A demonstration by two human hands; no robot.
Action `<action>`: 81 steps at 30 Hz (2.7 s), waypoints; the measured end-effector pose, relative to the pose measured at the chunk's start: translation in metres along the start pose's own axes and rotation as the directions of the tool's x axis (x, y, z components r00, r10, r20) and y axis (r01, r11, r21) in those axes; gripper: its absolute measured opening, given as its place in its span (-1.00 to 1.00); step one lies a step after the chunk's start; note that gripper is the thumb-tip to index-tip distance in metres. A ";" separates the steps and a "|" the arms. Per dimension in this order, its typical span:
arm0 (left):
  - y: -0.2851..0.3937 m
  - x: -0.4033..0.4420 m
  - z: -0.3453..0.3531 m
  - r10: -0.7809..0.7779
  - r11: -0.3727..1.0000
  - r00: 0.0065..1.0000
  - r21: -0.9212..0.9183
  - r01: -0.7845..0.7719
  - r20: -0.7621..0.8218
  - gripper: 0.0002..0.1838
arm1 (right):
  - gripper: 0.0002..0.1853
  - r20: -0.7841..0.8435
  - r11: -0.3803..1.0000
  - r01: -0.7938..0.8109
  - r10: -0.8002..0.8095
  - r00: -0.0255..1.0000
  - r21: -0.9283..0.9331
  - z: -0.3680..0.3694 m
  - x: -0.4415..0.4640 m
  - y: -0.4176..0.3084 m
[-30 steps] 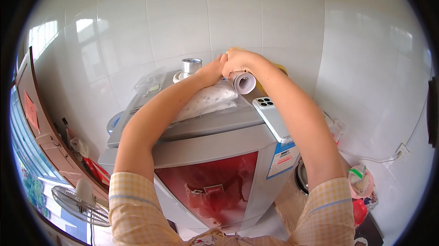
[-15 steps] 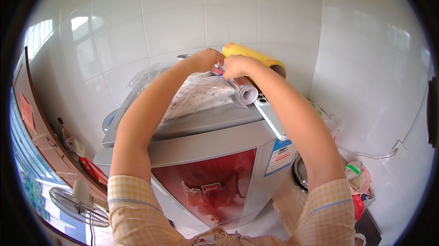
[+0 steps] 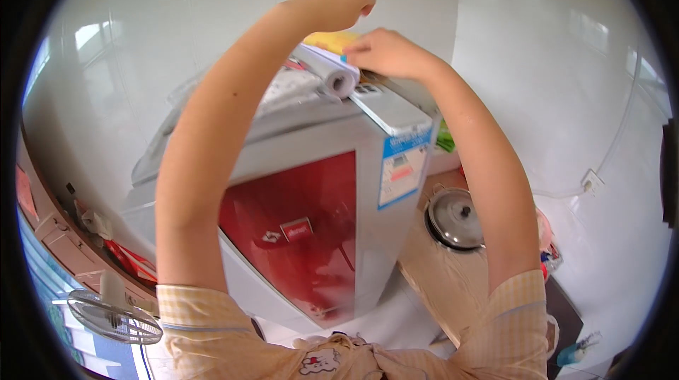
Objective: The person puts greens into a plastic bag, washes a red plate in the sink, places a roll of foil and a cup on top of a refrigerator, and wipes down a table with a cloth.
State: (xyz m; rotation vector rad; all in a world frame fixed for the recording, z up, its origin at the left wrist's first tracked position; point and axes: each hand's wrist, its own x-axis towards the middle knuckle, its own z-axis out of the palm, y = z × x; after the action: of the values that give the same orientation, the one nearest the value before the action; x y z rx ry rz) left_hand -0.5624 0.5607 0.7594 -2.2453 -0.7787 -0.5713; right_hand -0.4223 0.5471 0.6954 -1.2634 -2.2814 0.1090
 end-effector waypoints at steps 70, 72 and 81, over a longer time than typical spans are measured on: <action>1.004 -0.586 -0.054 0.992 -0.115 0.048 -0.993 -0.022 -0.116 -0.62 | -0.74 -0.064 -0.135 -0.795 0.975 -0.213 0.591 0.301 -1.139 -0.402; 1.029 -0.563 -0.076 0.996 -0.077 0.050 -0.997 -0.011 -0.077 -0.63 | -0.73 -0.131 -0.162 -0.792 0.948 -0.292 0.589 0.286 -1.176 -0.384; 1.181 -0.461 -0.138 0.909 0.005 0.417 -0.999 -0.049 -0.016 -0.77 | -0.73 -0.091 -0.085 -0.670 0.971 -0.223 0.737 0.217 -1.312 -0.246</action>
State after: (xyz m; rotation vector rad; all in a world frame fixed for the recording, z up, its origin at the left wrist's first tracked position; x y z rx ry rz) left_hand -0.1327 -0.4014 0.0409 -3.6928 0.6500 0.5794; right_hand -0.1564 -0.6137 0.0548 -1.9731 -0.1559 0.5605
